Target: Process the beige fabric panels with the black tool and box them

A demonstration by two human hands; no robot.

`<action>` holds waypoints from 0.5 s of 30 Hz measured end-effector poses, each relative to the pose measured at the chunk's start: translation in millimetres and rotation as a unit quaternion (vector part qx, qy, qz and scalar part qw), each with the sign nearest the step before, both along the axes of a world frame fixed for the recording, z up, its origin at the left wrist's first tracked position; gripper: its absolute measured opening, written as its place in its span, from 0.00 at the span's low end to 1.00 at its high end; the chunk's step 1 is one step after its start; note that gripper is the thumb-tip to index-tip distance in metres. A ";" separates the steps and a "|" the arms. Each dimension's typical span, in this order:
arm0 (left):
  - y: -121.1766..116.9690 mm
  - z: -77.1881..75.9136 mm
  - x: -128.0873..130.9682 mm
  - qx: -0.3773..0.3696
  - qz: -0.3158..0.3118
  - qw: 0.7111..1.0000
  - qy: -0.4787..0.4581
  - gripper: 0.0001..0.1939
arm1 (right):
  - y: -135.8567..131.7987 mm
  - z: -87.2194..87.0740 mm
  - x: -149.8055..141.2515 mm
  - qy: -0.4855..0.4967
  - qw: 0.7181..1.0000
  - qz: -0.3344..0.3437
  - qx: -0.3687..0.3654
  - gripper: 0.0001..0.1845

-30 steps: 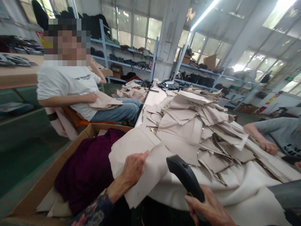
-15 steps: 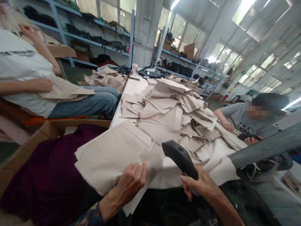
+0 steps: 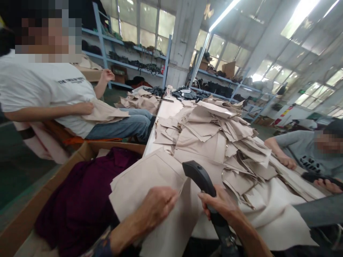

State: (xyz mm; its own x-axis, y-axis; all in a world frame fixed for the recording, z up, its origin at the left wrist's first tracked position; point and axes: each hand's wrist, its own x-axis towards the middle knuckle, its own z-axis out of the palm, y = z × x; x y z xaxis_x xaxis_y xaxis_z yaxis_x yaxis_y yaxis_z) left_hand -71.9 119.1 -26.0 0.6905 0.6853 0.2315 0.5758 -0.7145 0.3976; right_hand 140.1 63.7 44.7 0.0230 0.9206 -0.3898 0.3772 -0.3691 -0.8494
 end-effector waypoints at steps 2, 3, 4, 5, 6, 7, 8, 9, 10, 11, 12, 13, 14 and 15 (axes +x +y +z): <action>41.7 13.5 -15.8 0.023 0.178 0.984 -0.020 0.15 | 2.0 6.7 -1.3 -0.003 1.000 0.003 0.000 0.16; 63.0 16.6 -22.4 0.032 0.248 0.968 0.010 0.16 | 2.1 9.0 -2.3 -0.005 1.000 0.005 0.001 0.16; 82.7 17.1 -27.7 0.014 0.295 0.954 0.044 0.17 | 1.8 10.4 -3.5 -0.007 1.000 0.007 0.002 0.16; 99.5 15.2 -31.6 0.000 0.317 0.946 0.062 0.18 | 1.3 11.0 -4.7 -0.008 1.000 0.010 0.001 0.16; 112.6 11.7 -34.1 -0.013 0.327 0.942 0.079 0.19 | 0.6 11.1 -5.8 -0.007 1.000 0.016 -0.001 0.16; 121.8 7.3 -35.6 -0.023 0.331 0.939 0.088 0.19 | -0.2 10.7 -6.9 -0.005 1.000 0.022 -0.005 0.15; 127.0 2.9 -36.3 -0.026 0.333 0.938 0.092 0.18 | -1.0 10.0 -7.8 -0.001 1.000 0.027 -0.010 0.15; 128.9 -1.1 -36.5 -0.026 0.336 0.936 0.096 0.17 | -1.9 9.2 -8.6 0.003 0.999 0.032 -0.013 0.15; 128.1 -4.0 -36.6 -0.026 0.340 0.935 0.099 0.16 | -3.0 8.3 -9.4 0.006 0.999 0.032 -0.015 0.15; 125.4 -5.9 -36.5 -0.027 0.343 0.933 0.100 0.14 | -4.3 7.5 -10.2 0.009 0.999 0.031 -0.018 0.14; 121.5 -6.8 -36.1 -0.029 0.347 0.932 0.098 0.13 | -5.9 6.7 -11.1 0.011 0.999 0.030 -0.020 0.14; 117.0 -7.0 -35.5 -0.030 0.353 0.930 0.094 0.13 | -7.8 5.9 -12.2 0.015 0.999 0.032 -0.021 0.13; 112.4 -6.7 -34.5 -0.031 0.359 0.929 0.088 0.13 | -10.1 5.3 -13.4 0.022 0.999 0.036 -0.021 0.12; 107.7 -6.4 -33.0 -0.031 0.366 0.927 0.078 0.14 | -12.7 4.8 -14.8 0.030 0.999 0.040 -0.020 0.12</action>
